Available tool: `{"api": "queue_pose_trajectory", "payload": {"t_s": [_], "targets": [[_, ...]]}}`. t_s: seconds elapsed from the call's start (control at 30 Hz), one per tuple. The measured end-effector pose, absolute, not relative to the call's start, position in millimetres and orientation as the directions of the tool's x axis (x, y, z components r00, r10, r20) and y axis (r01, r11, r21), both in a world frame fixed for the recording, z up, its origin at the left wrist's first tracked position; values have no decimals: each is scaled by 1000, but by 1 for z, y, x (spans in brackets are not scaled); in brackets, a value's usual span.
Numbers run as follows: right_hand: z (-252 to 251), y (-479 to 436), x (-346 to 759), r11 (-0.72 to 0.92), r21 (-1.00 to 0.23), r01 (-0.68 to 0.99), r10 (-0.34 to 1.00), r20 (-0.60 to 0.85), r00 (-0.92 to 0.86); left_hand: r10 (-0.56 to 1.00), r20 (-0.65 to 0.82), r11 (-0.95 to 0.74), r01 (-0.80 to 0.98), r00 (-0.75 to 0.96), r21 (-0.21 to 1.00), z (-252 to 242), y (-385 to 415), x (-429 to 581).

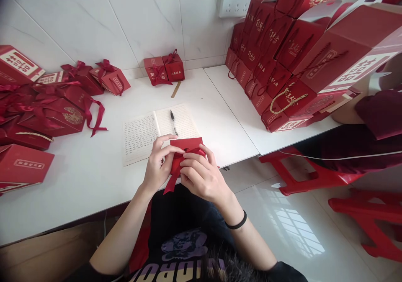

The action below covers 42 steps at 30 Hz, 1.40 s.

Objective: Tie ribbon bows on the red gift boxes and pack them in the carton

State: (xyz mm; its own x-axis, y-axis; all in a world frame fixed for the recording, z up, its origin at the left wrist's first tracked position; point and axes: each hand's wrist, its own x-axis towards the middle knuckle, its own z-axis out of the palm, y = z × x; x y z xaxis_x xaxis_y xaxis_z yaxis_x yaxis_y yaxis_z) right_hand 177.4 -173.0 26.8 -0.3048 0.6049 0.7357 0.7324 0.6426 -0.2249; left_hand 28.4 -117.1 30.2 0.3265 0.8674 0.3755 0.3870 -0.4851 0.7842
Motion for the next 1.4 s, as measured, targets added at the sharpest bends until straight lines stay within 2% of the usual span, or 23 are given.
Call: {"api": "queue_pose_trajectory", "payload": {"t_s": [0.2, 0.37, 0.47, 0.73, 0.8, 0.9, 0.97, 1.07, 1.13, 1.17, 1.23, 1.4], "targets": [[27, -180, 172, 590, -173, 789, 642, 693, -328, 884, 276, -416, 366, 377, 832, 34, -114, 25], [20, -185, 169, 565, -208, 798, 625, 740, -249, 891, 201, -358, 358, 407, 863, 38, -113, 25], [19, -188, 165, 584, -209, 785, 601, 761, -244, 886, 183, -369, 407, 427, 836, 41, -111, 26], [29, -212, 161, 681, -264, 683, 627, 693, -357, 876, 154, -371, 436, 457, 820, 44, -109, 29], [29, -216, 172, 676, -313, 668, 609, 747, -267, 873, 137, -361, 434, 467, 825, 45, -108, 28], [28, -217, 193, 511, -430, 744, 647, 762, -5, 867, 111, -346, 425, 486, 836, 45, -107, 26], [29, -215, 205, 348, -535, 770, 742, 659, 122, 865, 105, -339, 417, 491, 843, 45, -107, 26], [31, -212, 212, 104, -720, 686, 941, 294, 165, 853, 117, -353, 396, 508, 848, 45, -107, 28], [32, -210, 211, -44, -795, 605, 989, 52, 140, 842, 118, -364, 395, 526, 843, 46, -106, 29], [33, -209, 209, -89, -819, 567, 992, -22, 124, 840, 111, -364, 402, 531, 840, 46, -106, 29], [31, -208, 206, -116, -862, 494, 992, -76, 99, 842, 91, -355, 419, 531, 836, 48, -106, 29], [24, -209, 206, -75, -918, 389, 997, -70, 27, 875, 74, -323, 464, 479, 825, 51, -106, 30]]}}
